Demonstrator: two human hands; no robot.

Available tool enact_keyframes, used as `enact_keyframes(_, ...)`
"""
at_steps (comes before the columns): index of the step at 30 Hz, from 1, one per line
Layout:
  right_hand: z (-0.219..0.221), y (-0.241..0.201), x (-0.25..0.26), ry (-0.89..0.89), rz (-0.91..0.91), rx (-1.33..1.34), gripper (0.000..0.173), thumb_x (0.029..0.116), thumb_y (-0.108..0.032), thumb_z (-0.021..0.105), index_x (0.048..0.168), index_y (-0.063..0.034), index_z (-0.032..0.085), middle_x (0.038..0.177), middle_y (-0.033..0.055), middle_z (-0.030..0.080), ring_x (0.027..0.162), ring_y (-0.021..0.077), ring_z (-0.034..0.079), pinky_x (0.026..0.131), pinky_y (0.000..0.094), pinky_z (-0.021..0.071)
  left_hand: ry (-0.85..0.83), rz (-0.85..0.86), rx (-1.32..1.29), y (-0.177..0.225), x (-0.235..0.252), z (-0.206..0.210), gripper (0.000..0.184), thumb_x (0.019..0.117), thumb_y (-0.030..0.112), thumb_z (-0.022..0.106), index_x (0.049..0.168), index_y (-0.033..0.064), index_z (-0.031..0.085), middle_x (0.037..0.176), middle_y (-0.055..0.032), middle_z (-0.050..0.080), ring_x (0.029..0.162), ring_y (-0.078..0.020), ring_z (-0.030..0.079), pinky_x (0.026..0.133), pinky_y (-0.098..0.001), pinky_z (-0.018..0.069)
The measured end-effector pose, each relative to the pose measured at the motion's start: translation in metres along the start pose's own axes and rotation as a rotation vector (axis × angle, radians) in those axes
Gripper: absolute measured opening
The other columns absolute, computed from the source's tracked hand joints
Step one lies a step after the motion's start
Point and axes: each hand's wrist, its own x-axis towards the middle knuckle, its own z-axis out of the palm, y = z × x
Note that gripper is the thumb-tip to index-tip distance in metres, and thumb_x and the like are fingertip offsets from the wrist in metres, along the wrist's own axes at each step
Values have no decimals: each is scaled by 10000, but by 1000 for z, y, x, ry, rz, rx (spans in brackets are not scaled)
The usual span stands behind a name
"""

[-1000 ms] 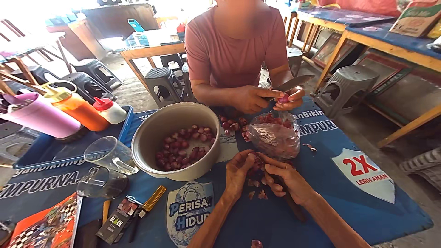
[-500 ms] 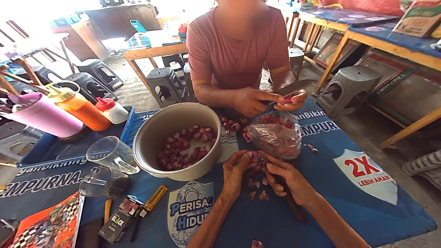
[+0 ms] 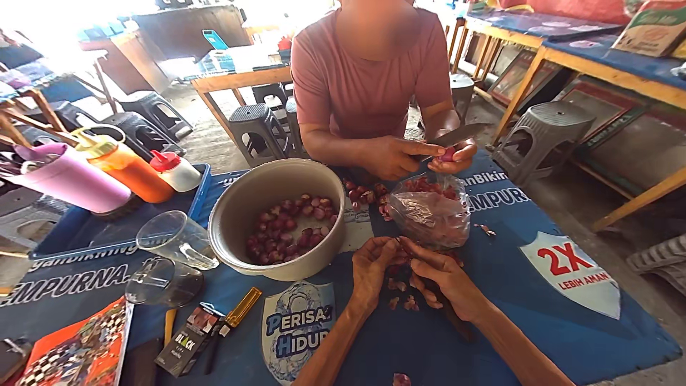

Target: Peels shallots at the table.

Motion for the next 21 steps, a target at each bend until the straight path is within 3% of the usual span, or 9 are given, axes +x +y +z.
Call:
enact_keyframes(4,-1,1,-1,11,-6,6,495,1064,-146,453,1558,-130,436,780,14,613,465,66,497,392,191,433,-12,15,8,-1,2,2,135,1005,4,575,1094,-86,623,890,-121,741,781,-186,744,770,-329,633)
enact_keyframes(7,-7,-1,-3,-70,-19,109,521,1055,-190,399,1574,-145,384,725,-10,596,449,44,490,378,173,409,-14,165,120,8,1,2,169,984,32,632,1101,-90,625,921,-124,735,799,-181,740,768,-332,636)
enact_keyframes(12,-15,-7,-4,-31,-84,153,495,1051,-173,369,1536,-83,413,688,-10,595,450,52,520,383,173,439,53,663,639,74,-18,-4,199,968,99,650,1089,-57,676,985,-103,725,888,-127,713,802,-294,608)
enact_keyframes(14,-13,-9,-6,8,-80,125,460,1060,-164,377,1504,-70,452,689,-7,597,454,58,524,396,181,453,115,728,895,108,-25,-17,203,951,151,683,1094,9,707,1025,-78,737,937,-133,713,835,-324,602)
enact_keyframes(16,-13,-11,-8,41,-82,109,433,1071,-167,385,1480,-60,479,691,-9,599,461,62,528,402,186,458,184,701,1139,133,-23,-34,216,944,196,702,1112,60,717,1045,-72,728,937,-166,701,806,-375,590)
enact_keyframes(18,-13,-15,-11,86,-103,120,422,1079,-166,393,1470,-35,483,685,-6,589,460,67,527,403,193,463,252,677,1287,146,-15,-45,228,936,181,724,1120,48,714,1057,-114,718,955,-251,684,810,-462,565)
enact_keyframes(20,-16,-18,-16,135,-130,133,403,1085,-162,385,1449,-33,500,679,-14,583,452,61,515,402,187,460,288,726,1341,144,-14,-48,291,940,187,710,1187,34,702,1203,-148,685,1114,-307,637,914,-494,525)
enact_keyframes(21,-19,-18,-20,152,-139,138,397,1085,-162,378,1437,-40,514,684,-16,586,448,54,509,399,179,454,279,794,1323,139,-17,-45,298,937,186,702,1193,32,702,1212,-149,683,1129,-305,628,920,-475,519)
